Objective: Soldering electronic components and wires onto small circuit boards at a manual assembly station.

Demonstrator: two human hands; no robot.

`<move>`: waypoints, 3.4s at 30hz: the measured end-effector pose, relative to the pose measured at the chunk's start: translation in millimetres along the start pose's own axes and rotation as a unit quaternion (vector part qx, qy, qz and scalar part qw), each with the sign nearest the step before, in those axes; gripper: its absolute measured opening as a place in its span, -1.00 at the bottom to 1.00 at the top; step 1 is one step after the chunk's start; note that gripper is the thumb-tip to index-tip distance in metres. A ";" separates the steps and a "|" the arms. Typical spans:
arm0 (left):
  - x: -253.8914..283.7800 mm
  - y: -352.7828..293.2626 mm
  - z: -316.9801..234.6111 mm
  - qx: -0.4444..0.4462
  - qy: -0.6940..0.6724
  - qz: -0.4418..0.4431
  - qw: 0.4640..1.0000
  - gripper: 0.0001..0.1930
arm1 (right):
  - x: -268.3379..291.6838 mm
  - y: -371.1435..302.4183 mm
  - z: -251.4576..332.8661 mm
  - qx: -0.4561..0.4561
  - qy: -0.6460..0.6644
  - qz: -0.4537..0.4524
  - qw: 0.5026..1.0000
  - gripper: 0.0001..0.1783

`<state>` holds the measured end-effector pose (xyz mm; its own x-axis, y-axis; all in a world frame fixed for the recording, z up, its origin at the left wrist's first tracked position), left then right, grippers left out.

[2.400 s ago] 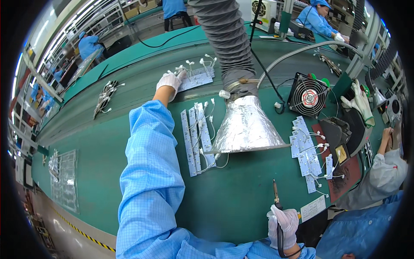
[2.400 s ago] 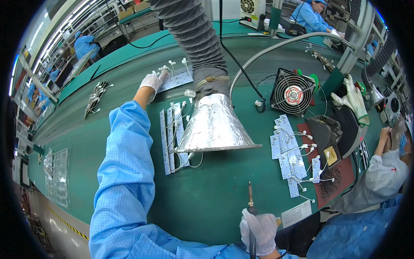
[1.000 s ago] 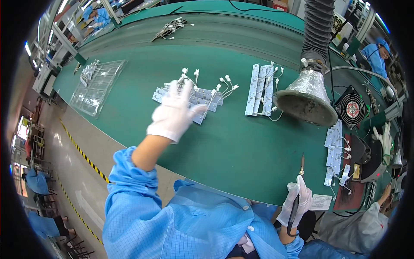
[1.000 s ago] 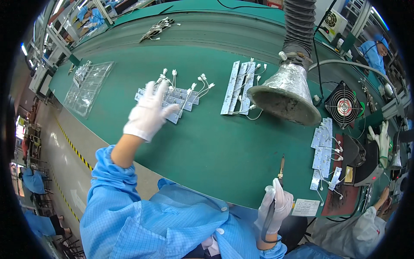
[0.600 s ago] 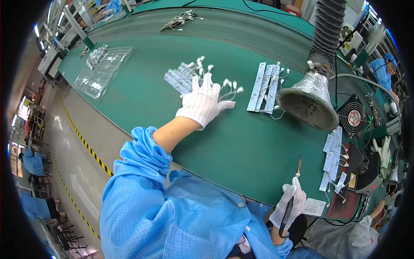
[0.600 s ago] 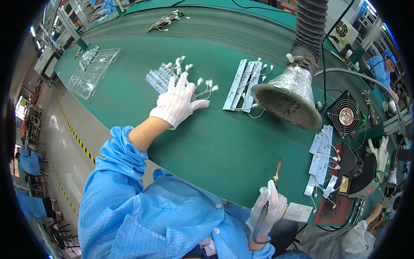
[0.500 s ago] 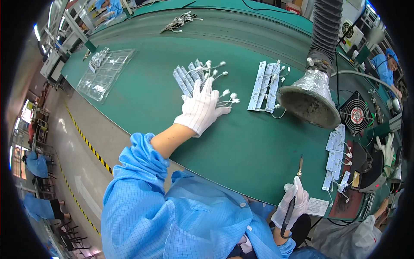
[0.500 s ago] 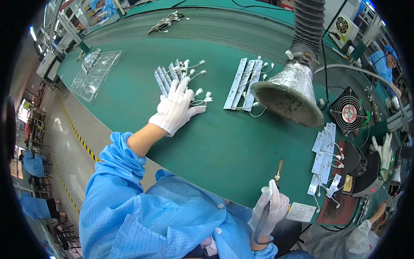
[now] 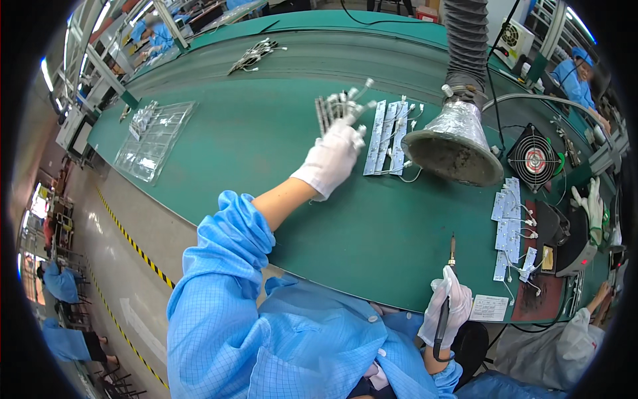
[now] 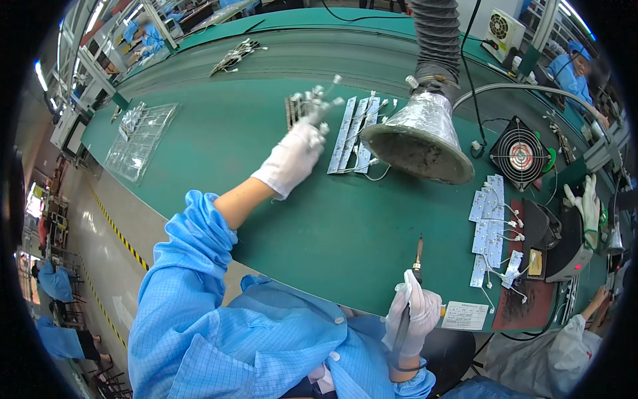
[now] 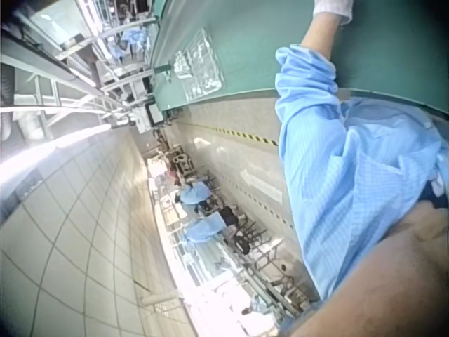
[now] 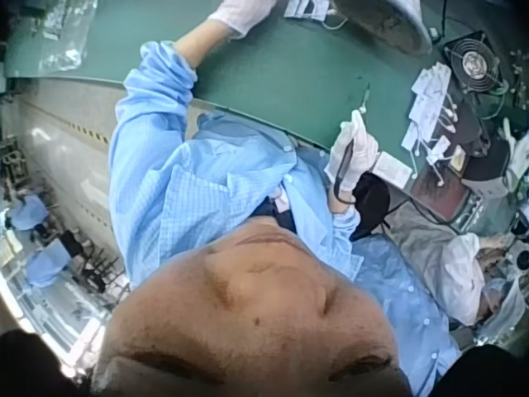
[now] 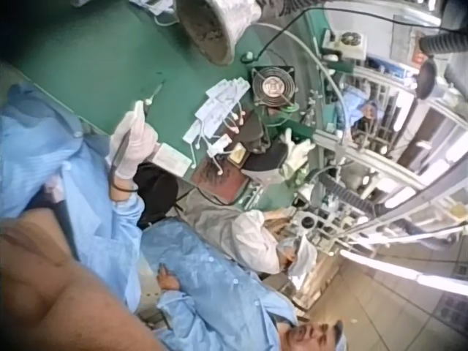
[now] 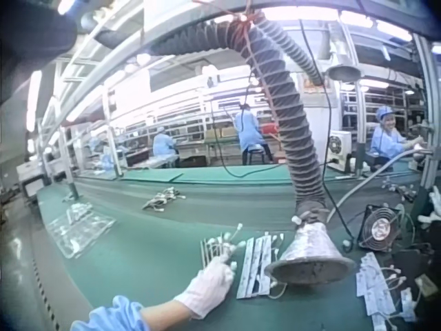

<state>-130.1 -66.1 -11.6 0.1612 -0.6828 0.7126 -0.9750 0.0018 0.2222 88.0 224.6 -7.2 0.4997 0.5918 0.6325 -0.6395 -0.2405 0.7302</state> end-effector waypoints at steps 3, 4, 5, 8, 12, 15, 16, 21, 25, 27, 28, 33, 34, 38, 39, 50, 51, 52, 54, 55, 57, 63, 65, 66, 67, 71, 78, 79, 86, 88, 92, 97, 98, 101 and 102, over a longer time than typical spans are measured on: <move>-6.1 -15.5 -41.2 -0.088 0.273 0.066 0.956 -0.68 | 0.8 -3.0 -1.4 0.003 -0.005 -0.004 1.000 -0.62; 4.3 -16.1 -52.6 -0.054 0.237 0.102 0.965 -0.70 | 2.4 -4.0 -1.9 0.006 -0.006 -0.011 1.000 -0.63; 15.6 -16.8 -60.6 -0.021 0.200 0.140 0.969 -0.70 | 4.1 -3.5 -2.1 0.003 -0.013 -0.012 1.000 -0.63; 49.3 -20.4 -47.7 0.034 -0.064 0.228 0.971 -0.71 | 6.1 -4.2 -2.0 -0.017 -0.001 -0.017 1.000 -0.71; 78.2 -9.6 -8.4 0.180 -0.252 -0.018 0.951 -0.58 | 6.5 -3.0 -2.3 -0.010 -0.025 -0.020 0.999 -0.68; 44.2 -10.7 8.1 0.128 0.124 -0.082 0.980 -0.41 | 9.8 1.3 -0.9 -0.058 0.005 -0.027 0.998 -0.70; 31.2 -15.1 6.4 0.110 0.189 -0.059 0.974 -0.40 | 7.9 -2.3 -5.8 -0.038 0.016 -0.027 0.999 -0.69; 30.1 -16.7 4.7 0.109 0.205 0.007 0.973 -0.45 | 3.6 15.8 -1.0 -0.003 0.010 -0.032 0.999 -0.71; 31.7 -13.1 7.7 0.086 0.196 -0.003 0.977 -0.46 | 15.9 37.5 0.3 -0.071 0.062 0.025 0.995 -0.73; 35.3 -11.7 7.9 0.102 0.151 0.010 0.983 -0.47 | 18.8 52.5 2.8 -0.027 0.056 -0.016 0.998 -0.73; 35.7 -14.8 12.5 0.106 0.207 -0.017 0.972 -0.47 | 19.5 59.8 4.0 -0.042 0.084 -0.003 0.996 -0.72; 27.3 -21.8 21.9 0.086 0.237 -0.082 0.964 -0.56 | -4.5 79.9 -5.3 -0.114 0.167 0.008 0.979 -0.72; 25.4 -17.7 20.8 0.082 0.235 -0.081 0.965 -0.56 | -12.9 82.3 -8.6 -0.060 0.139 -0.032 0.988 -0.72; 37.6 -12.0 21.1 0.164 0.155 -0.118 0.967 -0.70 | -35.1 65.3 -27.7 -0.140 0.203 -0.053 0.968 -0.74; 39.6 -9.2 33.0 0.170 0.141 -0.130 0.967 -0.71 | -36.2 65.2 -28.6 -0.141 0.203 -0.055 0.967 -0.74; 78.0 -9.5 11.6 0.088 -0.590 0.000 0.802 -0.85 | -33.1 61.3 -33.0 -0.123 0.168 -0.072 0.975 -0.72; 80.9 -17.9 -2.6 0.051 -0.620 0.048 0.782 -0.83 | -32.4 61.3 -33.0 -0.126 0.166 -0.078 0.975 -0.72; 85.2 -28.7 -18.9 0.022 -0.620 0.139 0.772 -0.79 | -32.6 61.0 -32.6 -0.135 0.172 -0.088 0.972 -0.71; 87.7 -55.0 -35.2 0.070 -0.504 0.298 0.808 -0.75 | -31.2 61.4 -33.3 -0.148 0.177 -0.101 0.968 -0.69; 87.2 -67.4 -52.2 0.072 -0.478 0.364 0.796 -0.68 | -30.6 61.5 -33.7 -0.167 0.186 -0.114 0.962 -0.73; 61.5 -73.2 -51.9 0.002 -0.333 0.479 0.812 -0.70 | -32.8 56.6 -39.0 -0.197 0.195 -0.137 0.951 -0.72; 16.9 -79.3 -69.7 -0.003 0.056 0.407 0.912 -0.43 | -24.0 59.7 -40.4 -0.190 0.209 -0.128 0.951 -0.70; 15.9 -74.6 -72.3 -0.030 0.071 0.418 0.905 -0.45 | -14.2 62.4 -39.4 -0.191 0.237 -0.124 0.944 -0.73; 13.1 -72.5 -69.4 -0.048 0.081 0.422 0.902 -0.49 | -18.9 56.1 -43.6 -0.173 0.266 -0.142 0.938 -0.73; 11.2 -72.7 -67.0 -0.067 0.086 0.422 0.900 -0.52 | -23.6 52.4 -46.7 -0.149 0.293 -0.155 0.932 -0.72; 18.2 -80.4 -86.3 0.175 -0.107 0.413 0.887 -0.53 | -46.5 56.3 -50.0 -0.106 0.402 -0.004 0.909 -0.71; -11.4 -81.9 -96.4 0.254 -0.281 0.434 0.817 -0.50 | -30.3 68.1 -29.2 0.070 0.092 -0.151 0.982 -0.55; -11.0 -79.8 -98.9 0.236 -0.259 0.419 0.838 -0.52 | -36.0 67.6 -32.8 0.041 0.170 -0.113 0.978 -0.57; -39.8 -79.2 -87.3 0.247 -0.350 0.341 0.837 -0.77 | -32.3 65.2 -45.8 -0.206 0.500 -0.034 0.841 -0.81; -48.2 -76.2 -80.8 0.237 -0.306 0.349 0.854 -0.74 | -24.0 62.0 -32.5 -0.182 0.315 -0.106 0.925 -0.88; -40.5 -72.8 -85.9 0.195 -0.194 0.354 0.894 -0.69 | -17.8 51.6 -20.0 0.106 0.018 -0.121 0.987 -0.78; -33.9 -79.6 -74.2 0.189 -0.201 0.340 0.899 -0.73 | -37.9 47.9 -15.8 -0.100 0.282 -0.073 0.951 -0.75; -34.4 -80.3 -73.7 0.183 -0.202 0.338 0.901 -0.73 | -37.1 49.7 -15.0 -0.102 0.282 -0.071 0.951 -0.75; -35.4 -81.6 -73.6 0.158 -0.200 0.336 0.907 -0.73 | -38.8 52.3 -8.7 -0.024 0.237 -0.012 0.971 -0.72; -35.3 -81.4 -74.4 0.140 -0.198 0.334 0.911 -0.73 | -39.7 53.6 -9.8 -0.026 0.237 -0.012 0.971 -0.72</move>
<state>-45.0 12.3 -5.3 -0.4963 -0.8074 0.3189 -0.8449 0.3649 -0.3910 28.1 195.7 4.3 0.1970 0.8876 0.4163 -0.6662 -0.1904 0.7211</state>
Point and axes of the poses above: each hand's wrist, its own y-axis towards the middle knuckle, its own x-axis out of the back of the hand, z = x × y, the point moved 4 cm from there along y, towards the middle knuckle, and after that the axes turned 11 degrees about x, right-handed, at the moved point
